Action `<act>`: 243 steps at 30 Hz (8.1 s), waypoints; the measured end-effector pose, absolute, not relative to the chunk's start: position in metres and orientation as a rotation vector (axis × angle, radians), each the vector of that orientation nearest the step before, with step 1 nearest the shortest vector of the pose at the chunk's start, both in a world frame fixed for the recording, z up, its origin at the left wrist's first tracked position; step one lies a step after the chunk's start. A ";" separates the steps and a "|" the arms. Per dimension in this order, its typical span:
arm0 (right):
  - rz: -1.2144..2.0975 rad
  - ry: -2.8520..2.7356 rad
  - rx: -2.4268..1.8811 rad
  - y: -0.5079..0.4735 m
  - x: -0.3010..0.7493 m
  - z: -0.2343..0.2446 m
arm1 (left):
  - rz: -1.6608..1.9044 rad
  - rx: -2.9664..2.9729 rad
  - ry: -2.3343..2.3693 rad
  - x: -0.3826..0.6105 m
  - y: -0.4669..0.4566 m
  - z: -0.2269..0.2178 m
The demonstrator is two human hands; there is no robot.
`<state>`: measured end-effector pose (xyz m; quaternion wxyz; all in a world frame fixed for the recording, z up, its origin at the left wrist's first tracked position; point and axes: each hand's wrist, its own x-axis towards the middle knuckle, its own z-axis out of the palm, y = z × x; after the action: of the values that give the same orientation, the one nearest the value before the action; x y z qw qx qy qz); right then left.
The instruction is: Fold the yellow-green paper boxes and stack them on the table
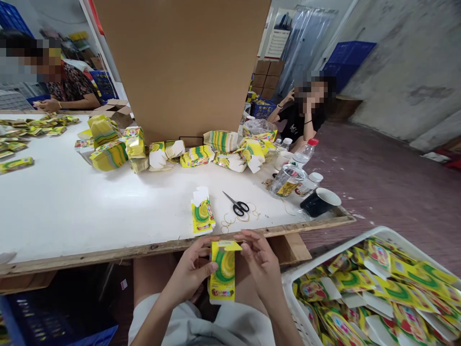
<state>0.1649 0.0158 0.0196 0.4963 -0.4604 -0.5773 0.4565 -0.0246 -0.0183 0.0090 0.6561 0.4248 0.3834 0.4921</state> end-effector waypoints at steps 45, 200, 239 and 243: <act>0.771 -1.530 -1.474 0.097 0.096 -0.028 | 1.188 1.550 1.412 -0.036 0.026 -0.040; 1.044 -1.735 -1.352 0.015 0.164 0.013 | 1.091 1.081 0.922 -0.016 -0.009 0.002; 1.048 -1.386 -1.330 0.078 0.110 -0.009 | 1.488 1.143 1.333 -0.032 0.026 -0.034; 1.331 -1.222 -1.157 0.045 0.120 -0.001 | 1.481 0.828 1.011 -0.029 0.019 -0.020</act>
<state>0.1195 0.0446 -0.0015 0.4777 -0.4736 -0.5003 0.5451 -0.0289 0.0191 -0.0201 0.5506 0.3499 0.4272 0.6260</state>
